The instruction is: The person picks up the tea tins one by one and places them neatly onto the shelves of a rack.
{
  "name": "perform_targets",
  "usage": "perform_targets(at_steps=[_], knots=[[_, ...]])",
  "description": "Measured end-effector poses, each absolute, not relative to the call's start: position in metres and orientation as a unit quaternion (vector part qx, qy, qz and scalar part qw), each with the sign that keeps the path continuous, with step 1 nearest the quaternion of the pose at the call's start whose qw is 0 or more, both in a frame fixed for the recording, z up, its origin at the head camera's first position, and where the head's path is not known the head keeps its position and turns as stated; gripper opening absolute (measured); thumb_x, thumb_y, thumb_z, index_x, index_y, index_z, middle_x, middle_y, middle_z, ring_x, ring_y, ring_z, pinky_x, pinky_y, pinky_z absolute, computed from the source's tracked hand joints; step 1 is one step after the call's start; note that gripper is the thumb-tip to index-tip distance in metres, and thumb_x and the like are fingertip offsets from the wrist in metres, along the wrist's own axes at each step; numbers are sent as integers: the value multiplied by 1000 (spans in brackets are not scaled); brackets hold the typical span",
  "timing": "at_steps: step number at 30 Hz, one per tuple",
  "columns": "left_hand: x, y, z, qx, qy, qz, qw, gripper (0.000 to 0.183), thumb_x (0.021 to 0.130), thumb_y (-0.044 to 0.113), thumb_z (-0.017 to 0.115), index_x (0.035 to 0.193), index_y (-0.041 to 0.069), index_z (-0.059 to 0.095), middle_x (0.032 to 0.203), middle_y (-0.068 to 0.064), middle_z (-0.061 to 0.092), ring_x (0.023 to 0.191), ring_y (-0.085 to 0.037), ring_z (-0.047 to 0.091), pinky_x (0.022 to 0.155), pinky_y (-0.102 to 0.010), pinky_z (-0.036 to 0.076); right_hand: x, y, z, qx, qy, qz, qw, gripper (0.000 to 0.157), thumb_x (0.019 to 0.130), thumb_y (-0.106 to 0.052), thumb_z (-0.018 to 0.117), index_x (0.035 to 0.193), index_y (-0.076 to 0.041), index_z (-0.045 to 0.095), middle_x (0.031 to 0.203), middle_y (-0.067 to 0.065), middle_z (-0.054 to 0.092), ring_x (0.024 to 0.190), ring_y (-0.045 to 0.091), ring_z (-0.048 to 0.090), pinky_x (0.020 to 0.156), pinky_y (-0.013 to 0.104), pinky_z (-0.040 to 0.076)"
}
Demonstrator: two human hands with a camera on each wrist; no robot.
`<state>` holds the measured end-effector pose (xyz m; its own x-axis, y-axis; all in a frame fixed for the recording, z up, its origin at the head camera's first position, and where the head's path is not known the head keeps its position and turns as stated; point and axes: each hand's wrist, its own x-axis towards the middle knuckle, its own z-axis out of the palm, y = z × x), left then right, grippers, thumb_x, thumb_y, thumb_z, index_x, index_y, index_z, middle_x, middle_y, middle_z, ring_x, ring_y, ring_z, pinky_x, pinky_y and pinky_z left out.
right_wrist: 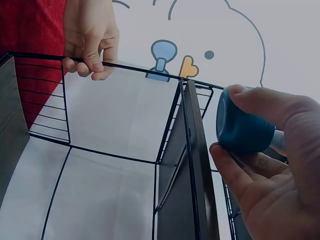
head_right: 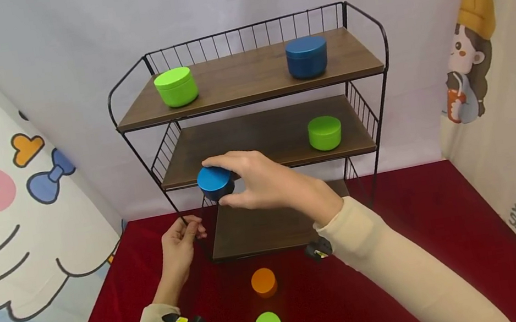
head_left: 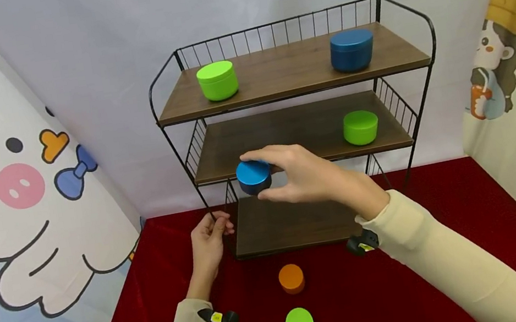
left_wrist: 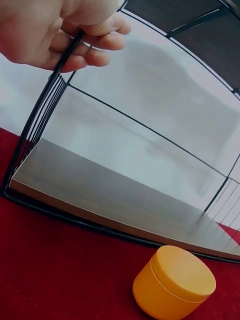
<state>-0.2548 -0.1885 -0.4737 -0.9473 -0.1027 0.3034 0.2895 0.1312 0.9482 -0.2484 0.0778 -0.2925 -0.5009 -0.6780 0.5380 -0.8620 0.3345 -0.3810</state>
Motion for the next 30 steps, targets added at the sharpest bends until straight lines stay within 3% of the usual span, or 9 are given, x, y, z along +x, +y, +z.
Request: perform_targets(at_steps=[8,17,24,30], knots=[[-254,-189,-471,-70,-741,-653,141,21,105,9,58,104,-11,64,84,-21,65,75,-12,66,75,-24,58,-260,74,-286,459,-815,324,143,68,85,-13,86,144,-1,55,138,20,63,123,31,64,103,42,56],[-254,-190,-470,-59,-745,-651,134,21,105,8,57,105,-12,63,81,-11,64,76,-12,65,75,-23,57,-269,69,-281,438,-828,328,126,68,86,-15,85,145,-1,54,141,19,62,125,31,64,106,43,54],[-253,-190,-469,-54,-750,-646,129,16,105,6,56,103,-7,66,84,-18,63,76,-12,63,75,-24,56,-277,65,-282,409,-848,321,101,69,88,-18,83,148,-3,52,141,18,62,122,30,66,104,43,54],[-253,-190,-468,-57,-747,-650,126,15,105,4,56,103,-7,65,82,-15,62,75,-12,62,73,-22,55,-284,60,-281,375,-866,321,76,70,91,-22,80,152,-6,48,142,17,61,121,28,66,103,42,54]])
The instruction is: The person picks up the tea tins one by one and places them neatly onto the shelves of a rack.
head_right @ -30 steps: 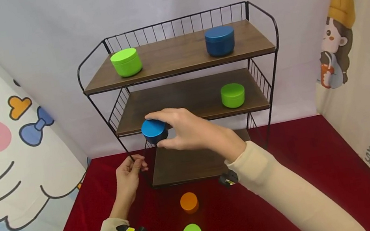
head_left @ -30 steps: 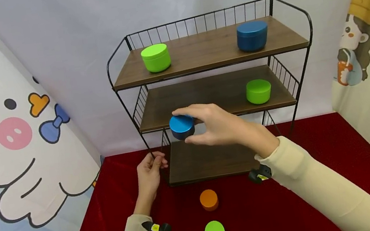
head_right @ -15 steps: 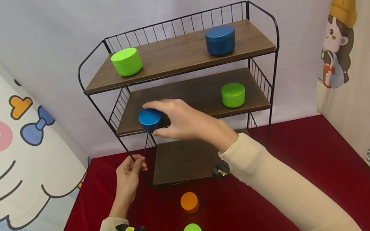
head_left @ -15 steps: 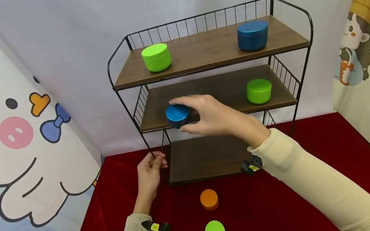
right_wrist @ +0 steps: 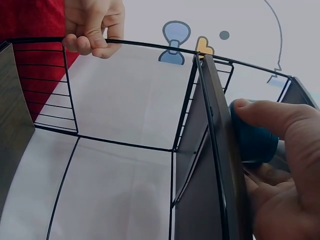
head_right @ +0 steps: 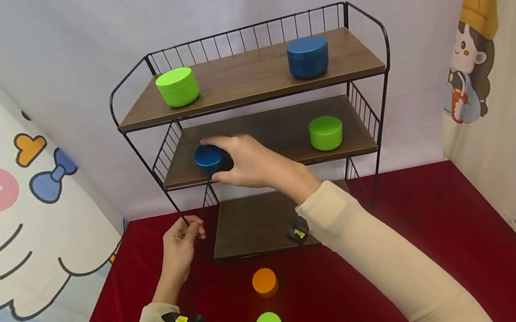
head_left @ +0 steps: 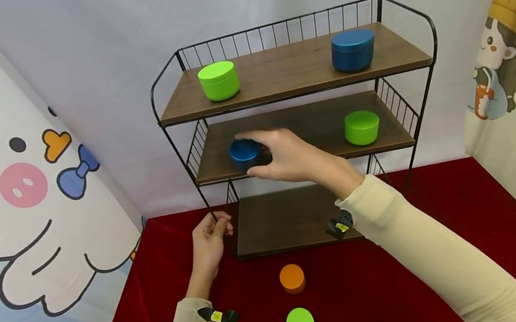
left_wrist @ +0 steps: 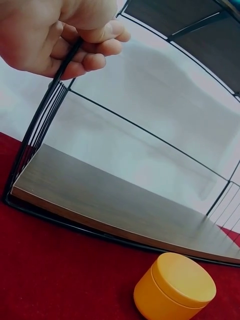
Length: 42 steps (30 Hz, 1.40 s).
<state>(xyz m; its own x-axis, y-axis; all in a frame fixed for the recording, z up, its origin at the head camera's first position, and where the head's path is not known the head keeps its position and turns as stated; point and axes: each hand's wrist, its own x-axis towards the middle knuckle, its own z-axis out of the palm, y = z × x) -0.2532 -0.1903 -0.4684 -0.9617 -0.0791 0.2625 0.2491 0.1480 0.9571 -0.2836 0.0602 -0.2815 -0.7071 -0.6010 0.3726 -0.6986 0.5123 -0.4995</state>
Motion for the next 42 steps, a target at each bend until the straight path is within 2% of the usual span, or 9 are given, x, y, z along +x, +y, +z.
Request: perform_targets(at_steps=[21,42], knots=[[-253,-190,-468,-62,-747,-651,124,16,105,5,56,103,-8,65,82,-14,62,75,-13,61,73,-22,55,-293,42,-278,347,-879,326,18,72,98,-24,73,158,-6,38,151,16,54,127,27,62,107,42,51],[-253,-191,-469,-65,-745,-652,126,15,104,6,57,102,-7,65,81,-11,62,74,-12,62,73,-22,54,-294,35,-276,349,-882,317,3,72,97,-25,74,157,-6,39,153,16,51,132,28,59,112,42,48]])
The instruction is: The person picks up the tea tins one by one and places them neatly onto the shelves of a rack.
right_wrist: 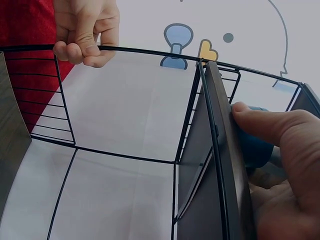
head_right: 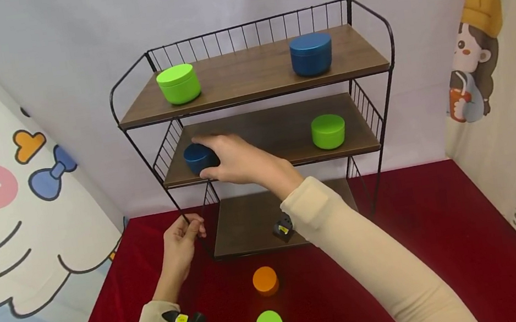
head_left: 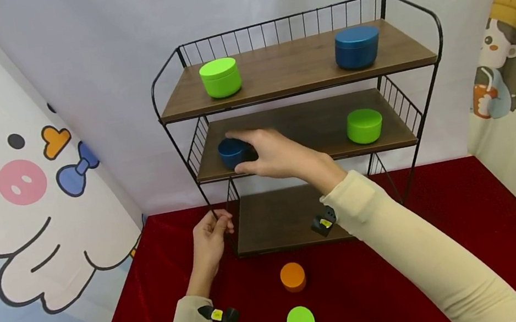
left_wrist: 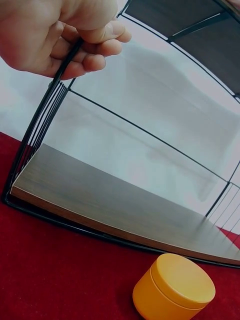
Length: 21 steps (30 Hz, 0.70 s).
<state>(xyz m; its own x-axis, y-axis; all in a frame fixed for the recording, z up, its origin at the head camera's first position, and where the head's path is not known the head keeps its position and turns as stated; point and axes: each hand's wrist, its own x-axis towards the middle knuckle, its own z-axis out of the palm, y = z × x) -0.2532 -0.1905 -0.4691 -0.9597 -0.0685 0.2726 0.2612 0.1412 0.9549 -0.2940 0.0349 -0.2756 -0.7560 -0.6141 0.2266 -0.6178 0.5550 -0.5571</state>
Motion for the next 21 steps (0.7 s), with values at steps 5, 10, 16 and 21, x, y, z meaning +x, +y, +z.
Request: perform_targets(at_steps=[5,10,16,21], knots=[[-253,-191,-468,-64,-746,-652,124,16,104,7,57,103,-8,64,81,-9,62,75,-12,62,73,-22,54,-295,35,-276,347,-883,316,1,73,97,-26,74,157,-6,39,153,16,52,132,29,59,111,42,48],[-253,-191,-468,-67,-744,-654,124,18,104,8,57,103,-9,64,81,-10,62,75,-12,62,74,-22,54,-295,34,-276,344,-884,315,2,73,97,-27,75,157,-7,39,152,16,52,132,28,59,111,42,48],[-253,-191,-468,-66,-744,-653,124,18,104,9,57,103,-8,64,81,-9,62,75,-12,61,74,-22,54,-295,34,-276,341,-884,319,1,74,96,-26,75,158,-8,38,151,15,53,131,28,59,111,42,49],[-253,-190,-468,-66,-744,-653,123,18,104,8,57,103,-8,64,80,-8,62,75,-11,62,73,-22,54,-294,35,-277,335,-885,322,2,77,96,-26,75,160,-11,35,152,15,52,132,28,58,112,42,47]])
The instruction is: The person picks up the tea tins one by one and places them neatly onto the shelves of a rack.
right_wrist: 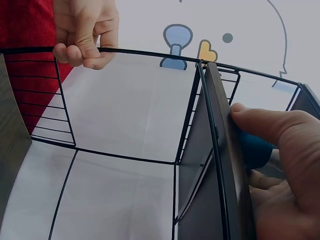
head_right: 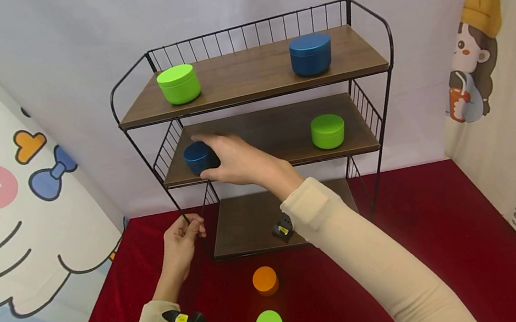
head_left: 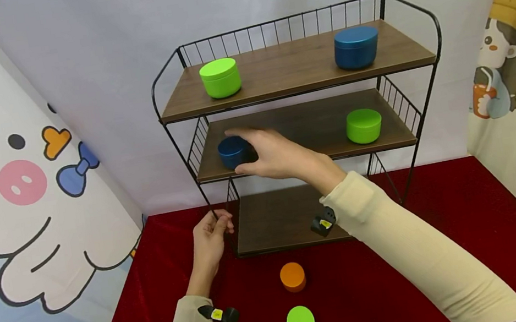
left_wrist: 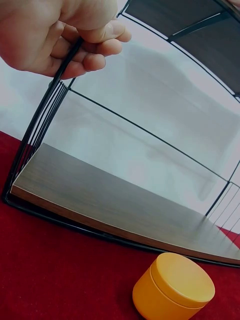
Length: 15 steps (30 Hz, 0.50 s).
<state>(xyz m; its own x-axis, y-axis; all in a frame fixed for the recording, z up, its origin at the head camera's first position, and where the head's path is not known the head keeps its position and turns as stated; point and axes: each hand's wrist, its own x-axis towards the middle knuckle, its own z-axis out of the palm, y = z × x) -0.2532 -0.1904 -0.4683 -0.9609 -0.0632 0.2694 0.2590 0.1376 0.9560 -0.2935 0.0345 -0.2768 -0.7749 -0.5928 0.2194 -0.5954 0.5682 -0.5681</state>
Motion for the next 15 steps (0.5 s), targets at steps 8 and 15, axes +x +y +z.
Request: perform_targets(at_steps=[8,15], knots=[[-254,-190,-469,-68,-742,-656,123,18,104,8,57,103,-8,64,80,-7,62,75,-11,62,73,-22,54,-282,43,-278,340,-881,329,25,83,95,-26,77,161,-11,30,156,14,48,137,31,54,114,45,45],[-254,-190,-469,-65,-745,-651,126,18,105,9,57,103,-8,65,81,-11,62,75,-12,61,73,-22,54,-262,57,-280,339,-873,342,78,82,92,-27,80,159,-10,34,160,13,42,135,33,51,111,45,49]])
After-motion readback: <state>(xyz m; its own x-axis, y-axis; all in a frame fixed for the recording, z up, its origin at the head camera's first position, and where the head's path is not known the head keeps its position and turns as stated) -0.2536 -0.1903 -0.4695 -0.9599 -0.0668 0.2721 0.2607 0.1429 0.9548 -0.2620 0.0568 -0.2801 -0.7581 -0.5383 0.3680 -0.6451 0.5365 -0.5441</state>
